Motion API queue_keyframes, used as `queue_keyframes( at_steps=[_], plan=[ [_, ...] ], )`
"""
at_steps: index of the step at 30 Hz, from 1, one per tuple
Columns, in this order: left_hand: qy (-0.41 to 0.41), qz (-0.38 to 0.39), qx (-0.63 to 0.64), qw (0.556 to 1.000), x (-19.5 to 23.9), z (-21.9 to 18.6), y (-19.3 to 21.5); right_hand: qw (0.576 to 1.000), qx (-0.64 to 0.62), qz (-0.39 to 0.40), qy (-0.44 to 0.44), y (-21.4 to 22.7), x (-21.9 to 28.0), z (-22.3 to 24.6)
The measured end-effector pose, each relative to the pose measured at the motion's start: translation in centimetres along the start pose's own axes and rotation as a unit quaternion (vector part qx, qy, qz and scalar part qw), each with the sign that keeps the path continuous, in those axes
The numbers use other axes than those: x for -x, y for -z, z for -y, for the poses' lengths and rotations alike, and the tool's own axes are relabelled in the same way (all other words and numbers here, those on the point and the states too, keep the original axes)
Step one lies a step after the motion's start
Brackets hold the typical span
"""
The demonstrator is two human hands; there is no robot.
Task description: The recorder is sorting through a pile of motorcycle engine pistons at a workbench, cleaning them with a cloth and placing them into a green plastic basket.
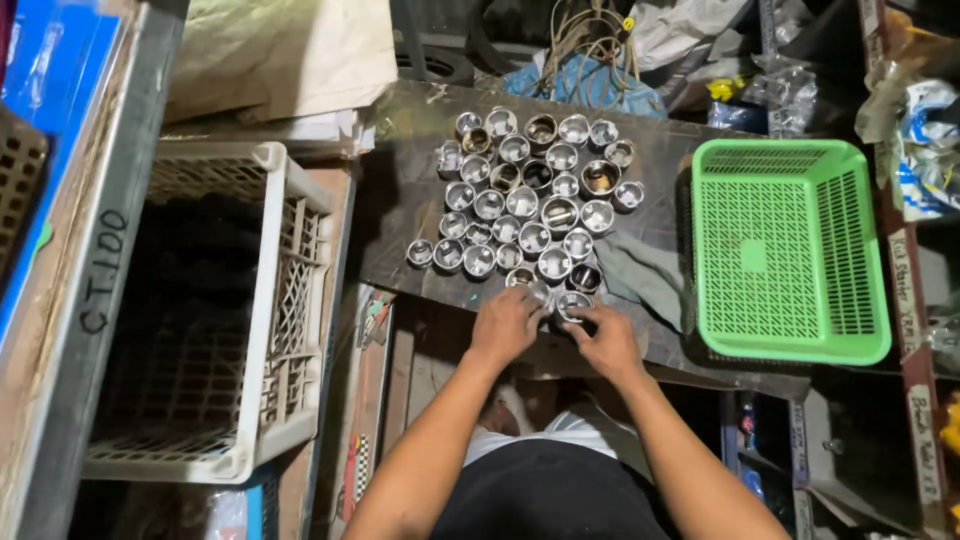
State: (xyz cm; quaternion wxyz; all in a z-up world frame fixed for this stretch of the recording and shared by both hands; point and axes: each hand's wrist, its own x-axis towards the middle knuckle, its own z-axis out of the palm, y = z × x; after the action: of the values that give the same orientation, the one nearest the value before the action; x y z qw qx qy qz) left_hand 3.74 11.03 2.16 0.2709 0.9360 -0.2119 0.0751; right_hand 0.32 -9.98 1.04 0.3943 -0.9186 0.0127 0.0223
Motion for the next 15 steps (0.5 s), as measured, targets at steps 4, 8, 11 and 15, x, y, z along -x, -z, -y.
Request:
queue_keyframes(
  at_steps=[4, 8, 11, 15],
  plan=[
    [-0.033, 0.036, -0.007, 0.999, 0.6, -0.2, -1.6, 0.998, 0.057, 0.001, -0.027, 0.3, 1.3, 0.6],
    [-0.046, 0.103, -0.068, 0.991, -0.5, 1.2, -5.7, 0.991, 0.104, 0.005, -0.083, -0.8, 1.2, -1.9],
    [-0.005, 0.172, -0.085, 0.981, -1.1, 1.5, -7.5, 0.990, 0.100, -0.007, -0.096, -1.5, 1.3, -3.6],
    [0.065, 0.194, -0.057, 0.977, -1.5, 0.6, -7.1, 0.997, 0.007, -0.020, -0.078, 0.4, 1.5, -1.6]
  ],
)
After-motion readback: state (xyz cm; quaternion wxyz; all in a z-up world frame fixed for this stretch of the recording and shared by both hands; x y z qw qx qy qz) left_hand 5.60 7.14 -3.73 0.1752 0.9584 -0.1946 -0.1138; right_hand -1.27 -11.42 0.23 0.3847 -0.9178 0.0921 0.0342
